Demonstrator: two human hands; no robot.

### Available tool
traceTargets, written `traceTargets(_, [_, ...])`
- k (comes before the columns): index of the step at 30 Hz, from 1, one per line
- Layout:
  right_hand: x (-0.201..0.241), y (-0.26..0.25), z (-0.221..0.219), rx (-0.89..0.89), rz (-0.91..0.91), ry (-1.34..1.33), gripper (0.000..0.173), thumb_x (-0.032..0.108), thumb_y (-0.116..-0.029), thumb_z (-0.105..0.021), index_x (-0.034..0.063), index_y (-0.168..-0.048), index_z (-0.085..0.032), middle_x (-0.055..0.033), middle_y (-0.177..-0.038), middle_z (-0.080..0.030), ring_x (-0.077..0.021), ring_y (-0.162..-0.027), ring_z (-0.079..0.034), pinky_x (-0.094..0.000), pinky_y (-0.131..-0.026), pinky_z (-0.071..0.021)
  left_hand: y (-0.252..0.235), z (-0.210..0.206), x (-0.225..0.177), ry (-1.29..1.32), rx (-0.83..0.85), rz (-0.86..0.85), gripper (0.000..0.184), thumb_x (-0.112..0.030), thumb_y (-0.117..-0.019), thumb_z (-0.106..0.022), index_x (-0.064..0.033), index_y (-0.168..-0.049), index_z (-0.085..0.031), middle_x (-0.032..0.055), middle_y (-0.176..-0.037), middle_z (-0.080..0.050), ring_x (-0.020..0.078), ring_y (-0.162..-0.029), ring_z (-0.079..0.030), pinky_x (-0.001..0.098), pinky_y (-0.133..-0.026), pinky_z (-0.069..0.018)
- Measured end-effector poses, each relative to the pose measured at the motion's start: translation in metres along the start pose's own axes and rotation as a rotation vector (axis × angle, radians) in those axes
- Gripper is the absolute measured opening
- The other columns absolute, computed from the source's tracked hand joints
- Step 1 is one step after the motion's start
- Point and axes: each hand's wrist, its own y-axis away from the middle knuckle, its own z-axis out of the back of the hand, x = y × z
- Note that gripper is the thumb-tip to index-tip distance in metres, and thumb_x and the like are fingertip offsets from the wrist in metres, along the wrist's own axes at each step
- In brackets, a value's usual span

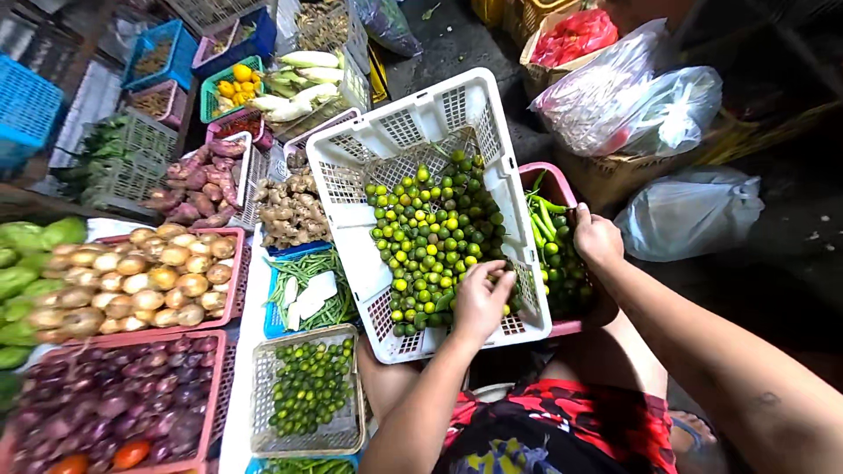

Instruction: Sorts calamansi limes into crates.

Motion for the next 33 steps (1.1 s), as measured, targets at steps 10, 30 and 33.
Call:
traceTargets(10, [0.008,0.002,-0.003,-0.024,0.005,0.146,0.084,0.069,-0.1036,-0.012,0.0081,-0.115,-0.069,-0.0267,-0.115,-0.069,-0.0476,-0.113,-0.065,-0.0703,-0.085,-0.0489,-0.105,0.034,0.053,-0.707,-0.157,0.031,0.048,-0.034,-0.0956,-0.071,-0.0177,-0.139,-0.060,0.0089,-0.136,-0.063,0.0335,-0.124,-0.059,0.0542,-0.100,-0.0505])
traceTargets(30, [0.011,0.003,-0.004,-0.022,0.025,0.183,0.082,0.065,-0.1060,-0.013,0.0051,-0.120,-0.068,-0.0287,-0.121,-0.067,-0.0482,-0.119,-0.062,-0.0705,-0.090,-0.0466,-0.054,0.110,0.070,1.124,-0.056,0.169,0.035,-0.026,-0.1131,-0.036,-0.0116,-0.139,-0.056,0.0135,-0.113,-0.069,0.0240,-0.093,-0.071,0.0387,-0.081,-0.0607])
traceTargets(33, [0.013,0.004,-0.003,-0.029,0.036,0.188,0.082,0.064,-0.1064,-0.012,0.0052,-0.122,-0.068,-0.0291,-0.122,-0.067,-0.0488,-0.119,-0.062,-0.0710,-0.091,-0.0466,-0.063,0.116,0.076,1.183,-0.244,0.250,0.036,-0.016,-0.1070,-0.028,-0.0112,-0.127,-0.057,0.0096,-0.098,-0.066,0.0245,-0.084,-0.069,0.0433,-0.079,-0.0587])
